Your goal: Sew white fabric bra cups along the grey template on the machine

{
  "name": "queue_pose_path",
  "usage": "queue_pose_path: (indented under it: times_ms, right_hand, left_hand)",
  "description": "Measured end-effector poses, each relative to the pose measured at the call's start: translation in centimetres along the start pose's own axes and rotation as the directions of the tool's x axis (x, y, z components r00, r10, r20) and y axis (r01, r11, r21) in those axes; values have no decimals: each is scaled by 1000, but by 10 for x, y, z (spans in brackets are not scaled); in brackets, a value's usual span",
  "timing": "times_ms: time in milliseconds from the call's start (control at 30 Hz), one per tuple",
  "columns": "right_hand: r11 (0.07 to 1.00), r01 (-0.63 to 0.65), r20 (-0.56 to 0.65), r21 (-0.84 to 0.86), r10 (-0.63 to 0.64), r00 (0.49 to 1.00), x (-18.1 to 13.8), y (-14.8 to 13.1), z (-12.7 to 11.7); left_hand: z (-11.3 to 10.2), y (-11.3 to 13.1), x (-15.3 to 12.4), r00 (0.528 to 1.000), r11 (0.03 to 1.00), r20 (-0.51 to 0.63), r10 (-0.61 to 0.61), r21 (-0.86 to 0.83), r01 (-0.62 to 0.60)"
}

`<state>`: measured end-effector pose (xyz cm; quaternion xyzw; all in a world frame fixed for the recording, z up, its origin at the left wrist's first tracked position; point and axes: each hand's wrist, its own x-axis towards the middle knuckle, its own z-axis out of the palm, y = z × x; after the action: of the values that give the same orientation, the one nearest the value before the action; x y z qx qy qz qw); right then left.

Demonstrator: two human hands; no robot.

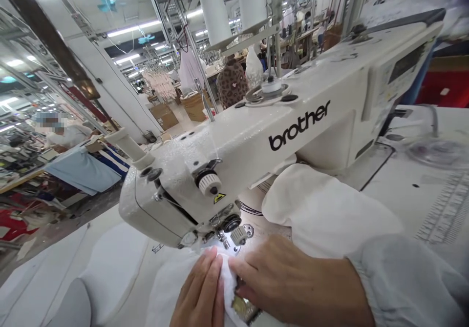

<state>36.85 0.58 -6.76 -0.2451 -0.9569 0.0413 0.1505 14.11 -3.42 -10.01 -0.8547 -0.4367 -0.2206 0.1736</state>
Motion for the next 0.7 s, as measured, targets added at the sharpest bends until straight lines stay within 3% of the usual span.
queue_pose_path:
  times_ms: [233, 400, 600, 700]
  right_hand:
    - [993, -115, 30, -26, 116, 993, 8, 0, -1]
    - [983, -173, 82, -60, 177, 981, 12, 0, -1]
    - [983, -176, 161, -49, 182, 970, 12, -1, -10]
    - [983, -176, 144, -55, 182, 973, 12, -1, -12]
  left_hand:
    - [-13, -27, 33, 981, 986, 112, 159, -74, -151]
    - [-15, -44, 47, 926, 949, 217, 309, -12, -314]
    - [-12, -50, 46, 925, 942, 205, 320, 36, -334]
    - [-10, -53, 43, 928, 945, 201, 315, 23, -326]
